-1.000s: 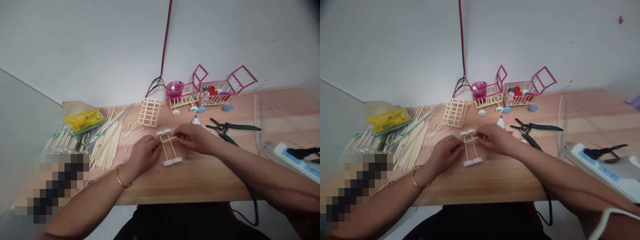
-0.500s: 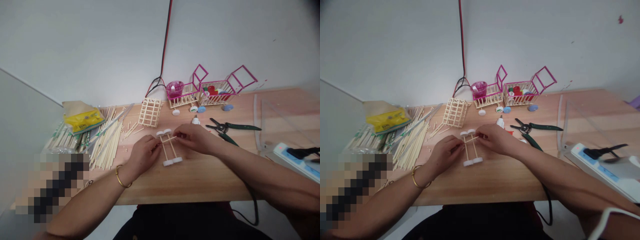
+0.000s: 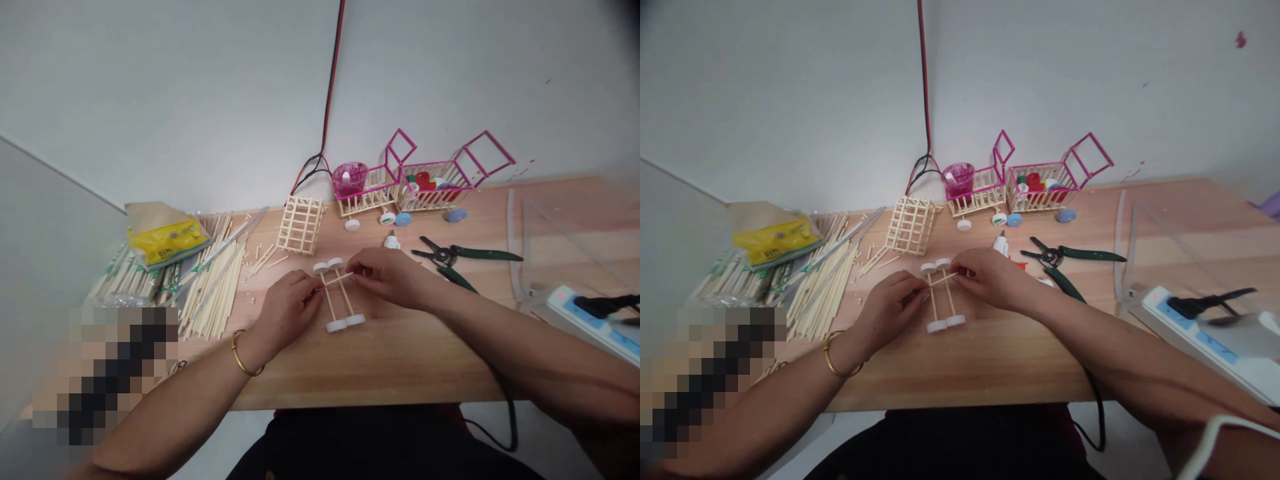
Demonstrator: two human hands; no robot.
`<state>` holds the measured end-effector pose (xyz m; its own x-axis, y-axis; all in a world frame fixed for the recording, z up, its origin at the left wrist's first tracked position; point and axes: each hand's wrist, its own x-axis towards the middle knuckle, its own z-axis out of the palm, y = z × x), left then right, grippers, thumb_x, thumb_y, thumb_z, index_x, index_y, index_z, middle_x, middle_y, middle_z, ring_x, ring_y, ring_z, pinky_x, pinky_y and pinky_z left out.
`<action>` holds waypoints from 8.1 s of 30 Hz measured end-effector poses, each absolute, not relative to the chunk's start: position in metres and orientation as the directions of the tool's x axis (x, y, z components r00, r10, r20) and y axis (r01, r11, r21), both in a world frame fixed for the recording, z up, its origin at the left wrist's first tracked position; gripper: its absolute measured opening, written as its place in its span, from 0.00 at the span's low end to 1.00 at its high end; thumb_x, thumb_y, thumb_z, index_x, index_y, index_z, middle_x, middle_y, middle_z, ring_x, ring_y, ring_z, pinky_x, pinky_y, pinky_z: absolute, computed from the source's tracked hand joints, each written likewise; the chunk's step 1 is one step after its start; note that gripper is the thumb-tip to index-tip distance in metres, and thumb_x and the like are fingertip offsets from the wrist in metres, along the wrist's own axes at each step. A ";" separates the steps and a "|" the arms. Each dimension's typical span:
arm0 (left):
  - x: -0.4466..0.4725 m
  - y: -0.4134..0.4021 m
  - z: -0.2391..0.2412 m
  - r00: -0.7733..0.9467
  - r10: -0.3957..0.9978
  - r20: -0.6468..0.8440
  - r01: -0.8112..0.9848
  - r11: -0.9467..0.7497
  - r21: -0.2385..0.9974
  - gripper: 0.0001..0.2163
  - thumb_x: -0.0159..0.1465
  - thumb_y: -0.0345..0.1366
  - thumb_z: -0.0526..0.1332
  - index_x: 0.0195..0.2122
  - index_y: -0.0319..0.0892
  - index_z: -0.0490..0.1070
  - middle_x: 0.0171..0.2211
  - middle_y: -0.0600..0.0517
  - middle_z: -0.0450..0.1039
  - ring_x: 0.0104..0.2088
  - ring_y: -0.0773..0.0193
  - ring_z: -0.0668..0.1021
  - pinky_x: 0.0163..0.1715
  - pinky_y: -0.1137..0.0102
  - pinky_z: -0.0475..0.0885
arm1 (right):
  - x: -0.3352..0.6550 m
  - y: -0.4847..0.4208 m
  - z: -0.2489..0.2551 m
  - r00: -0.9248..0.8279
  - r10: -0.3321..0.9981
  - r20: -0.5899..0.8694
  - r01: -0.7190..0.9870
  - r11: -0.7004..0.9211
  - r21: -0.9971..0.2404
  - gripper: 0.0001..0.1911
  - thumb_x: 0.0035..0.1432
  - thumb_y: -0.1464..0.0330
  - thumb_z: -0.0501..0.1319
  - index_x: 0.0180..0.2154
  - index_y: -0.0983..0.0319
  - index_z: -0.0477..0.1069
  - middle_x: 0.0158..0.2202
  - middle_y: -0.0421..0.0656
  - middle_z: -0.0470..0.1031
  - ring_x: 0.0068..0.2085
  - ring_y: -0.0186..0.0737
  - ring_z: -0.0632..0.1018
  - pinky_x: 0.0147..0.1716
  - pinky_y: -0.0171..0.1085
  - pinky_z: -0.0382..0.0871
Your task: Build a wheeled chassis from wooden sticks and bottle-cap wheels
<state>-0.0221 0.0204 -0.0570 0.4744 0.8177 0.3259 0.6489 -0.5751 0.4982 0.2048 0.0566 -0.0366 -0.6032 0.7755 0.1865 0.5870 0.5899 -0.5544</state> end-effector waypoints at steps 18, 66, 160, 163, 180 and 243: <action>-0.022 0.020 -0.057 0.471 0.821 0.323 0.653 -0.570 0.498 0.07 0.63 0.30 0.55 0.37 0.40 0.72 0.30 0.49 0.70 0.33 0.64 0.72 0.32 0.68 0.69 | 0.205 0.057 -0.038 -0.605 0.775 0.179 0.592 0.589 -0.549 0.06 0.59 0.69 0.56 0.35 0.62 0.71 0.30 0.42 0.74 0.30 0.35 0.71 0.31 0.34 0.62; -0.023 0.020 -0.058 0.470 0.832 0.296 0.655 -0.553 0.515 0.06 0.64 0.31 0.55 0.37 0.39 0.72 0.31 0.49 0.70 0.33 0.64 0.72 0.34 0.68 0.68 | 0.205 0.056 -0.039 -0.615 0.771 0.165 0.606 0.596 -0.527 0.06 0.57 0.71 0.56 0.36 0.63 0.71 0.29 0.43 0.73 0.30 0.36 0.71 0.31 0.34 0.61; -0.023 0.019 -0.057 0.471 0.835 0.285 0.661 -0.548 0.512 0.07 0.64 0.32 0.55 0.38 0.39 0.72 0.31 0.49 0.69 0.33 0.64 0.72 0.33 0.69 0.68 | 0.200 0.047 -0.042 -0.536 0.844 0.026 0.634 0.422 -0.648 0.24 0.57 0.67 0.58 0.55 0.61 0.59 0.32 0.42 0.78 0.32 0.37 0.76 0.30 0.34 0.65; -0.023 0.019 -0.057 0.474 0.833 0.287 0.660 -0.551 0.511 0.07 0.64 0.32 0.55 0.39 0.39 0.72 0.31 0.49 0.69 0.33 0.64 0.72 0.34 0.69 0.68 | 0.194 0.042 -0.037 -0.532 0.847 0.004 0.659 0.417 -0.626 0.30 0.57 0.65 0.58 0.60 0.62 0.53 0.30 0.41 0.78 0.30 0.38 0.76 0.28 0.33 0.63; -0.023 0.020 -0.057 0.478 0.835 0.272 0.673 -0.547 0.497 0.07 0.64 0.31 0.55 0.39 0.38 0.72 0.31 0.49 0.69 0.33 0.64 0.72 0.34 0.69 0.68 | 0.176 0.035 -0.032 -0.385 0.917 -0.104 0.833 0.297 -0.466 0.45 0.53 0.71 0.58 0.66 0.64 0.34 0.26 0.40 0.77 0.26 0.38 0.75 0.25 0.32 0.58; -0.024 0.018 -0.057 0.500 0.819 0.281 0.665 -0.571 0.481 0.07 0.64 0.31 0.54 0.39 0.40 0.71 0.32 0.49 0.70 0.34 0.63 0.72 0.34 0.67 0.69 | 0.195 0.044 -0.031 -0.510 0.859 0.057 0.719 0.461 -0.519 0.18 0.56 0.72 0.55 0.50 0.64 0.67 0.33 0.43 0.75 0.31 0.35 0.73 0.30 0.33 0.62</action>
<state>-0.0240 0.0183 -0.0566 0.5004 0.8189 0.2811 0.6649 -0.5714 0.4810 0.1954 0.0437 -0.0314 -0.5095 0.8586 0.0571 0.7193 0.4614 -0.5194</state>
